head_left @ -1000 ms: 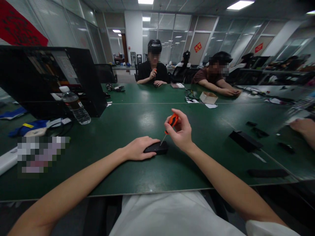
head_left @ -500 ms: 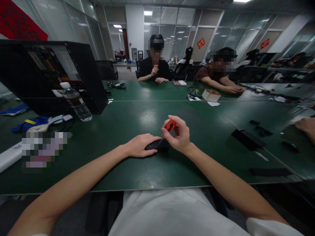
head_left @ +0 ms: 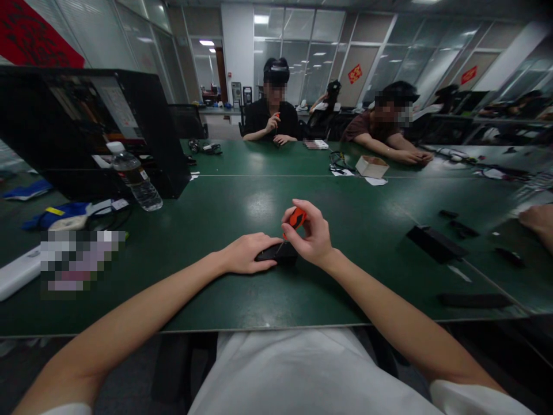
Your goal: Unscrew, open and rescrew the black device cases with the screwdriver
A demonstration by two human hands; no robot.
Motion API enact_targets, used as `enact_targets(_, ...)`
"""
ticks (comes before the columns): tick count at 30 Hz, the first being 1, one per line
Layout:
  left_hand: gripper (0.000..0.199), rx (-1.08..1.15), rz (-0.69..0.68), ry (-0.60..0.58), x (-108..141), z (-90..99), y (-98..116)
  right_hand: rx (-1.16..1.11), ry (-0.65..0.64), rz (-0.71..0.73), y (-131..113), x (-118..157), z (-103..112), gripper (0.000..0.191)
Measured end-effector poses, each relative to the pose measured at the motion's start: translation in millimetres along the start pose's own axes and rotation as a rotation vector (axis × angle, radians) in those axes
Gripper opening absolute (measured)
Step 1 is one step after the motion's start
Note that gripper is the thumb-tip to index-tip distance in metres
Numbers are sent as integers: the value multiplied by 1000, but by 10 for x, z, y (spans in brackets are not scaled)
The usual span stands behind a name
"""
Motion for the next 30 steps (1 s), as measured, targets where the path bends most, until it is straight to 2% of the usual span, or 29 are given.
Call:
enact_targets(4,53,-12,6,-3,4,-6,-8,-2,-53,-98,-18,-61,36,57)
enact_targets(7,53,-12,5,-5,2,-3,-2,-136,-110,-221,0,-82,39,55)
enact_targets(10,52,-3,11,3,4,-2,-2,-275,-153,-273,22,-87,25,57)
enact_targets(18,54,-30,11,2,12,-3,-9,-322,-69,-436,42,-109,24,26)
enact_targets(22,54,-26,22,-5,14,1,-6,-248,-59,-367,42,-133,53,25)
enact_targets(25,56,-27,22,-3,17,-3,-12,-89,-34,-264,37,-171,96,26)
enact_targets(27,56,-22,23,-6,16,-5,-14,12,0,-207,23,-200,125,22)
enact_targets(30,56,-14,32,-9,10,-1,-11,45,59,-165,-5,-241,154,13)
Point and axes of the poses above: each hand's wrist, its own x-axis away from the middle knuckle, its own z-axis out of the back of the hand, y = z × x, the point moved 2 cm from there along -x, towards the middle knuckle, and after that the axes turned 12 degrees about y, right-handed, at the moved point
